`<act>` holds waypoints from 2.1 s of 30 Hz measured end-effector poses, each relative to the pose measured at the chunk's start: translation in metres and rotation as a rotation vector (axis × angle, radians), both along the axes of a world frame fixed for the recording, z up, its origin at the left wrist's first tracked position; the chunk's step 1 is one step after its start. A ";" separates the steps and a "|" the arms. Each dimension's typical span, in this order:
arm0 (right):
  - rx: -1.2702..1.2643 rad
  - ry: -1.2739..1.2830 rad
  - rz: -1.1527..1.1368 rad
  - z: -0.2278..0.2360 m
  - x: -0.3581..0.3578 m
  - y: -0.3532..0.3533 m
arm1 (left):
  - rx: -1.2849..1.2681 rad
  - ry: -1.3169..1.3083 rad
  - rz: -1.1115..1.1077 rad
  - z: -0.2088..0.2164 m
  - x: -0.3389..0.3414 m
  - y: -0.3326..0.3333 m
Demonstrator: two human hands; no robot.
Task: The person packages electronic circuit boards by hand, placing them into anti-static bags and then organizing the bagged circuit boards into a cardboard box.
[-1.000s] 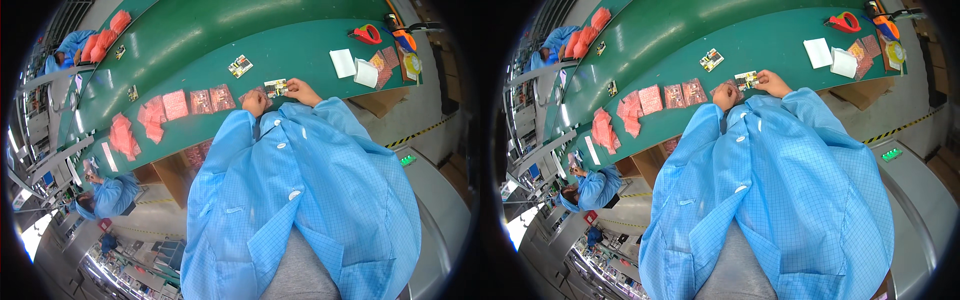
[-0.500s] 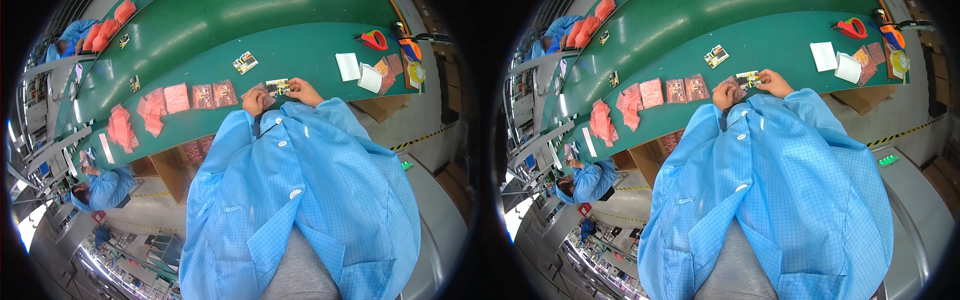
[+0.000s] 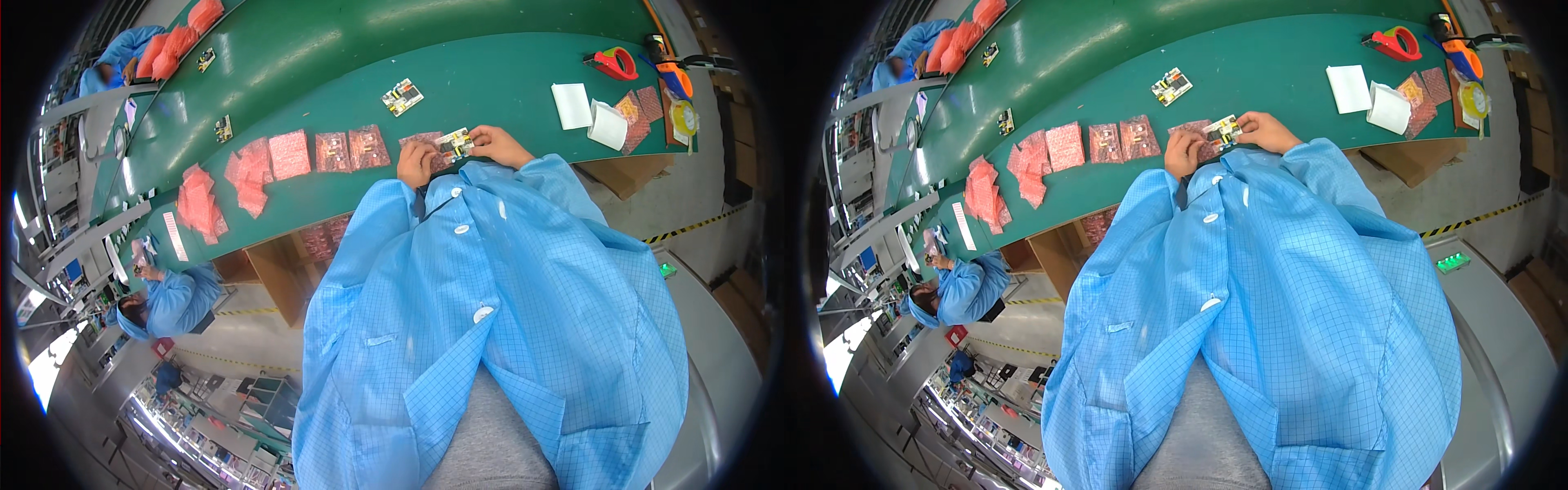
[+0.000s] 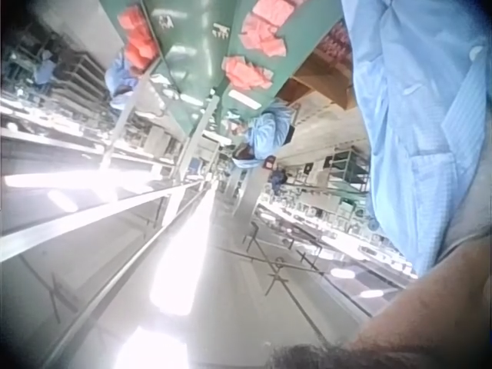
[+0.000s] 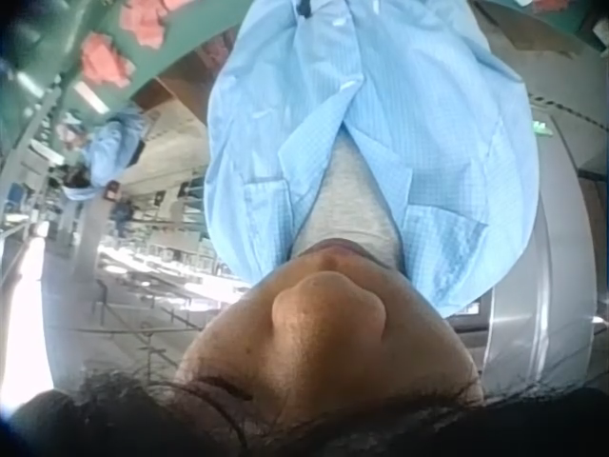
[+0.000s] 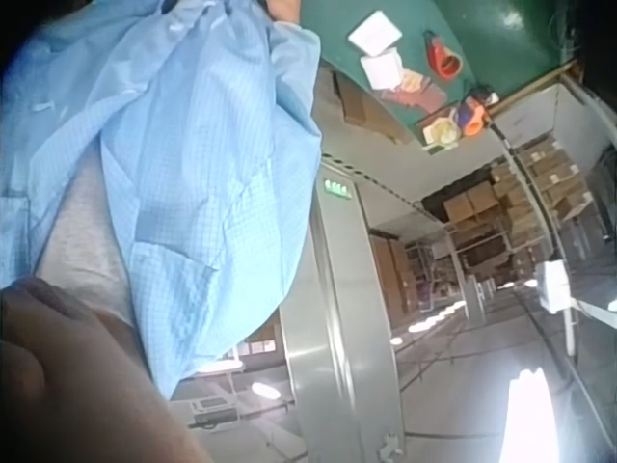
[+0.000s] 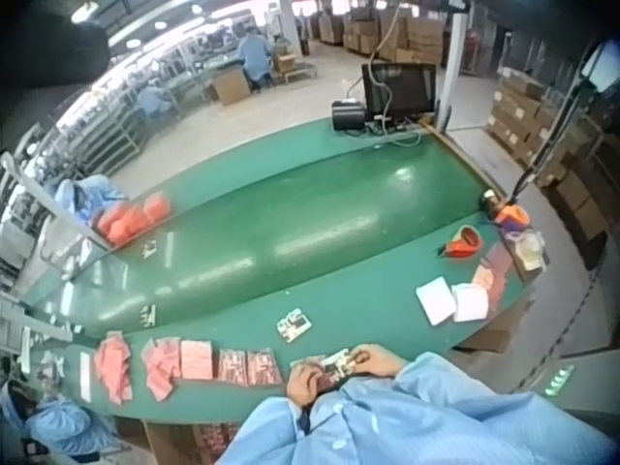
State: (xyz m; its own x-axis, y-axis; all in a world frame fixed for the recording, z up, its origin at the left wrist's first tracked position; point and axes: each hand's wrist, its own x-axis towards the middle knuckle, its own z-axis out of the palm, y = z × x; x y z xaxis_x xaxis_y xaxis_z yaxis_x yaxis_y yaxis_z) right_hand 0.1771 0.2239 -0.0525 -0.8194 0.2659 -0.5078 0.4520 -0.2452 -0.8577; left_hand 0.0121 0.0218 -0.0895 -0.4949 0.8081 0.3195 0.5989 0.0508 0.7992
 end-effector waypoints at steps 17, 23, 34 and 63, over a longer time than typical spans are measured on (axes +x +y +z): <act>0.054 -0.023 0.069 0.028 -0.023 -0.001 | 0.000 0.059 0.071 0.027 -0.005 0.002; 0.082 0.081 0.066 0.018 -0.021 -0.003 | -0.001 0.049 0.116 0.047 -0.003 0.010; 0.046 -0.067 -0.062 0.043 -0.042 -0.011 | -0.070 0.056 0.141 0.065 -0.009 0.011; -0.040 0.016 0.008 0.045 -0.058 -0.025 | -0.103 0.018 0.299 0.080 -0.001 0.019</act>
